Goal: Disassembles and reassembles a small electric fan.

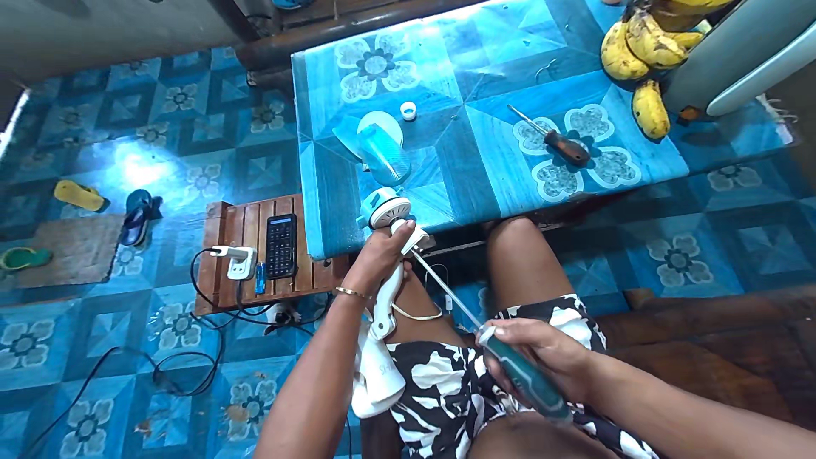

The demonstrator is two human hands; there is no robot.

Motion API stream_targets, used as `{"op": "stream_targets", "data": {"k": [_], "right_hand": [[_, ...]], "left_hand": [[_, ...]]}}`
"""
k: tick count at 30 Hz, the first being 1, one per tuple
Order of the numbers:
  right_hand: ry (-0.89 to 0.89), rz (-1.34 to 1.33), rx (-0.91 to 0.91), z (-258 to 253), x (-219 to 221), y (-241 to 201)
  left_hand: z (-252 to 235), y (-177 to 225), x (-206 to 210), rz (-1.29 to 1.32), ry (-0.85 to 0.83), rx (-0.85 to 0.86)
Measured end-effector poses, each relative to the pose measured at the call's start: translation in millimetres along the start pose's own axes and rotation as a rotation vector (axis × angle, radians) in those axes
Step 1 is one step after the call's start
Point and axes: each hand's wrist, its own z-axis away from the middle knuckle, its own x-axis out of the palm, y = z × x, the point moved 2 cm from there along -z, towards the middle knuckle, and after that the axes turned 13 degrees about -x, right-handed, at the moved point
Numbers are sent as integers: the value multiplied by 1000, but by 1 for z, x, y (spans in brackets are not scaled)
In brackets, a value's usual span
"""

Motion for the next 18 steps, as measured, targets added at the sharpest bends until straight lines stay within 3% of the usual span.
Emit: {"op": "stream_targets", "data": {"k": [2,7,10,14,18], "right_hand": [[4,17,-57,-2,-1,0],[50,-8,59,-5,8,3],[10,-45,8,-9,6,4],[85,109,-92,-11,0,5],[25,208,-47,-14,3,3]], "left_hand": [[2,2,2,-6,-4,8],[-4,0,2,35,-15,-16],[-5,-1,1,34,-10,-8],[-5,-1,1,25,-7,-21],[-3,0,2,30,-9,-18]]}}
